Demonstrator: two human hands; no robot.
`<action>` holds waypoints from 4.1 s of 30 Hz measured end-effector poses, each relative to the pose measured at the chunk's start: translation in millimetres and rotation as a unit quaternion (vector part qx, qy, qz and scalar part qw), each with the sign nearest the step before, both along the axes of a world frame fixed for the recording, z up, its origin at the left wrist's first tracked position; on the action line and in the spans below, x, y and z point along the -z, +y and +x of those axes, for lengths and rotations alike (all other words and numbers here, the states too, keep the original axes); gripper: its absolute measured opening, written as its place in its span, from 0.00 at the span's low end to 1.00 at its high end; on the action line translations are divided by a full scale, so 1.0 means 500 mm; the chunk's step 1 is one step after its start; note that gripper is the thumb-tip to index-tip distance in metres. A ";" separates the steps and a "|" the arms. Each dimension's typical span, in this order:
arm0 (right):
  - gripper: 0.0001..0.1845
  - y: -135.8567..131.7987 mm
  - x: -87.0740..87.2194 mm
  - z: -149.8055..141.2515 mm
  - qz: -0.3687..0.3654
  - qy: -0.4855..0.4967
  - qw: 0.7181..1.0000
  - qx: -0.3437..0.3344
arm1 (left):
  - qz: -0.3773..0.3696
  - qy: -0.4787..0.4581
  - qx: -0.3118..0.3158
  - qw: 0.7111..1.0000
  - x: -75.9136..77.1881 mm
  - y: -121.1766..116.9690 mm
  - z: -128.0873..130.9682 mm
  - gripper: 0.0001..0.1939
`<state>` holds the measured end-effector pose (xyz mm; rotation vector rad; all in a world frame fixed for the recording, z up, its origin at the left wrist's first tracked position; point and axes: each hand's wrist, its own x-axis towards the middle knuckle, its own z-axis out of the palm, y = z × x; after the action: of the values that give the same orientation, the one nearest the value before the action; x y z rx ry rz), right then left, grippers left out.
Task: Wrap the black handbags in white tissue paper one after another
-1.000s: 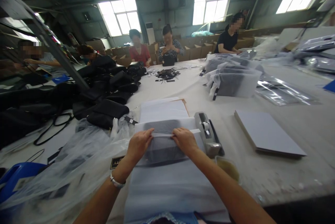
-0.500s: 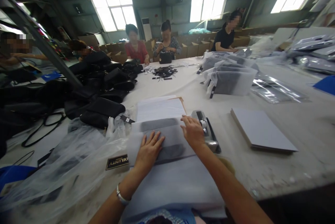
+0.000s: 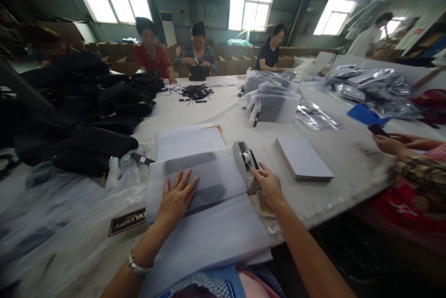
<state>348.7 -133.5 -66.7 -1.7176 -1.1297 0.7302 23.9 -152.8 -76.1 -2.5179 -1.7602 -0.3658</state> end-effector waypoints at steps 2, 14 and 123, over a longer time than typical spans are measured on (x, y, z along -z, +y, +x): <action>0.17 -0.008 -0.020 -0.013 0.034 0.048 0.998 0.020 | -0.001 0.000 0.000 1.000 -0.001 -0.001 0.000 0.22; 0.21 -0.143 -0.021 -0.023 -0.038 0.244 0.967 0.056 | 0.009 -0.008 0.008 1.000 0.003 -0.003 -0.001 0.23; 0.15 0.027 -0.218 -0.030 0.202 -0.492 0.714 -0.456 | 0.015 -0.222 -0.034 0.974 -0.008 0.044 -0.096 0.27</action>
<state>333.6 -119.9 42.0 -1.0054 -2.7432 -0.0398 -24.3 -130.6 -72.0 -2.4842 -1.9482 -1.0100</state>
